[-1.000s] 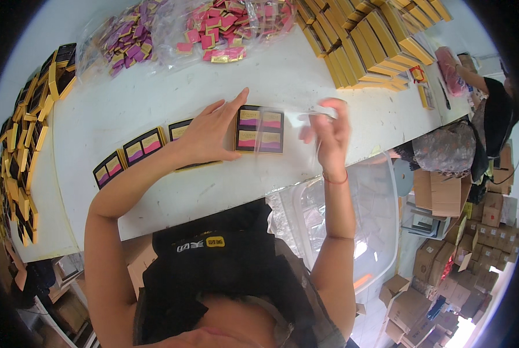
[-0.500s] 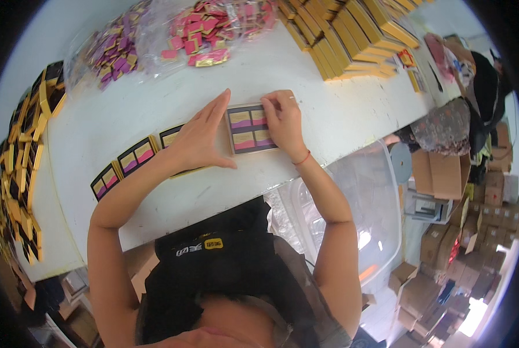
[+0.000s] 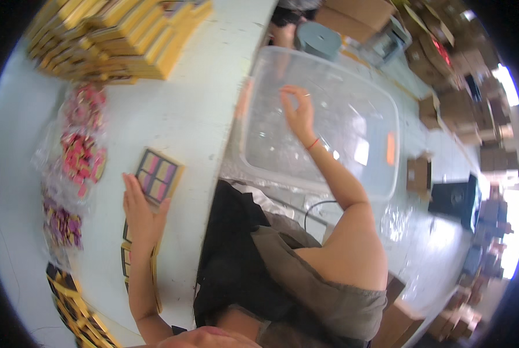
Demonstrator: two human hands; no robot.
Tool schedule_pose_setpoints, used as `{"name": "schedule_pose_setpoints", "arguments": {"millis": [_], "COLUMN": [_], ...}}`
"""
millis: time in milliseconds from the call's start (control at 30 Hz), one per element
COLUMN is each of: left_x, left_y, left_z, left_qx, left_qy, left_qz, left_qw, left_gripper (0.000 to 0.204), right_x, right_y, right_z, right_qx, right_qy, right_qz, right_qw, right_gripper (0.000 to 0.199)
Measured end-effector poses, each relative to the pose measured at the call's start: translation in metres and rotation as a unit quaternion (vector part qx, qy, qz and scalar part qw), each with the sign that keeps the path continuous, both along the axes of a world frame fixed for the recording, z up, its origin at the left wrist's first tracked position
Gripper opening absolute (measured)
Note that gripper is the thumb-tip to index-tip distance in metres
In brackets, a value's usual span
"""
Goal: The person assembles small square cosmetic compacts by placing colored inserts into black trays and covering them with clear plastic lids. The person repeatedly picks up inserts from plastic bags, places them into trays, and stacks the finished compacts on the table.
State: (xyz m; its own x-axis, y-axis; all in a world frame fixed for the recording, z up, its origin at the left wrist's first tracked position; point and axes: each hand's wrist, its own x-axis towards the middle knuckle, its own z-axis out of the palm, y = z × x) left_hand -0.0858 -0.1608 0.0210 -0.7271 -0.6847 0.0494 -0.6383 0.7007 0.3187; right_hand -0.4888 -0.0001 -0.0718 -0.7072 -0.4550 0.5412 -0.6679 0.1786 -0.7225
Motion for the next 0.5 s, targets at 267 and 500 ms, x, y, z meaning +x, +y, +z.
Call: {"name": "schedule_pose_setpoints", "arguments": {"millis": [267,500], "left_x": [-0.003,0.047], "left_y": [-0.002,0.039], "left_z": [0.022,0.050], "left_qx": [0.015,-0.013], "left_qy": [0.124,0.145], "left_qz": [0.007,0.084], "left_qw": [0.992,0.986], "left_gripper": [0.084,0.070], "right_x": [-0.107,-0.059], "right_y": [0.272,0.261], "right_z": [-0.145,-0.114], "right_qx": [0.529,0.739], "right_qy": [-0.379,-0.122], "right_qz": [-0.197,0.013], "right_qw": [0.733,0.663], "right_gripper": [0.090,0.114]}}
